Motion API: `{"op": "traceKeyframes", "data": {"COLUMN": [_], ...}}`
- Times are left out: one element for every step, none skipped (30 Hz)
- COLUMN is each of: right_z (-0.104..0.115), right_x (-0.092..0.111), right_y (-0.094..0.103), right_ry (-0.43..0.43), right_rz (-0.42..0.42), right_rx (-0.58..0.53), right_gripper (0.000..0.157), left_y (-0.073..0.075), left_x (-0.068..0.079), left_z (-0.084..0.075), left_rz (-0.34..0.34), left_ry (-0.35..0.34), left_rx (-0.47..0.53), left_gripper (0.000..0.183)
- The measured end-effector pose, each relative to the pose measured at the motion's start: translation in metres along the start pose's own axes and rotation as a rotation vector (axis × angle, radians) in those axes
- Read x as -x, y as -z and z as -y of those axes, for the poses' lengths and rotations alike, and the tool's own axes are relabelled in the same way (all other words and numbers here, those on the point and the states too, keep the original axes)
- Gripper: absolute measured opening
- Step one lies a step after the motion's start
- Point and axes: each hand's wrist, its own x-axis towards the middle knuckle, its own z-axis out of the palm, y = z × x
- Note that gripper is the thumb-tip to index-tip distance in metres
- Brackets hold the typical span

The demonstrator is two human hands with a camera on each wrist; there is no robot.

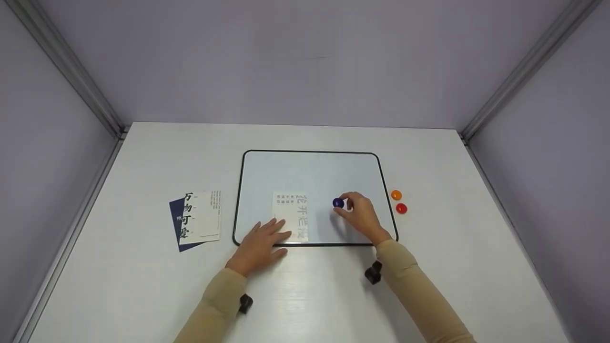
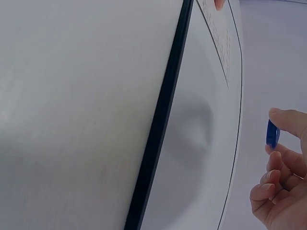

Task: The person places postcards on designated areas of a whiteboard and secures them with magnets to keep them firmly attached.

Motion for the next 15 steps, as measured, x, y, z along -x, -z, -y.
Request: {"op": "traceKeyframes", "data": {"right_z": [0.0013,0.0025,0.0036,0.0048,0.0058,0.0065,0.0073,0.0077,0.0083,0.0088,0.009,0.0092,0.0096,0.01,0.0106], "right_x": [-0.0006,-0.0011,-0.0016,-0.0021,-0.0026,-0.0032,-0.0038,-0.0042,-0.0047,-0.0052,-0.0056,-0.006,-0.0063,-0.0066,-0.0072], "right_y": [-0.0009,-0.0018,-0.0027,-0.0036,-0.0044,-0.0053,-0.0061,-0.0069,-0.0076,-0.0082,-0.0089,-0.0095,-0.0099,-0.0104,-0.0107], "right_ry": [0.0,-0.001,-0.003,-0.004,-0.005,-0.006,-0.007,-0.008,-0.008,-0.006,-0.005,-0.003,-0.004,-0.004,-0.001], "right_rz": [0.002,0.004,0.007,0.01,0.012,0.014,0.015,0.016,0.017,0.019,0.019,0.02,0.023,0.024,0.026], "right_rx": [-0.002,-0.001,0.0,0.001,0.001,0.0,0.0,0.0,-0.001,0.001,0.001,0.002,0.004,0.004,0.004], "right_gripper": [0.031,0.031,0.031,0.031,0.031,0.031,0.031,0.031,0.031,0.031,0.031,0.031,0.031,0.031,0.032], "left_y": [-0.0001,-0.0003,-0.0004,-0.0006,-0.0006,-0.0006,-0.0007,-0.0009,-0.0008,-0.001,-0.0013,-0.0014,-0.0015,-0.0015,-0.0015], "left_x": [0.0,0.0001,0.0001,0.0,0.0,0.0,-0.0001,-0.0002,-0.0003,-0.0004,-0.0005,-0.0005,-0.0006,-0.0006,-0.0005], "left_z": [0.0003,0.0007,0.0009,0.0012,0.0013,0.0013,0.0014,0.0013,0.0011,0.0011,0.001,0.0009,0.0008,0.0007,0.0008], "left_rz": [0.002,0.001,0.0,0.0,-0.003,-0.005,-0.007,-0.007,-0.007,-0.009,-0.007,-0.007,-0.007,-0.01,-0.012], "left_ry": [0.002,0.0,0.0,0.002,0.003,0.003,0.004,0.005,0.008,0.006,0.005,0.004,0.001,-0.003,-0.005], "left_rx": [-0.004,-0.007,-0.01,-0.013,-0.013,-0.01,-0.008,-0.005,-0.003,-0.002,-0.002,-0.001,-0.002,-0.002,-0.004], "left_gripper": [0.049,0.049,0.049,0.049,0.049,0.048,0.048,0.048,0.048,0.048,0.048,0.048,0.048,0.048,0.048]}}
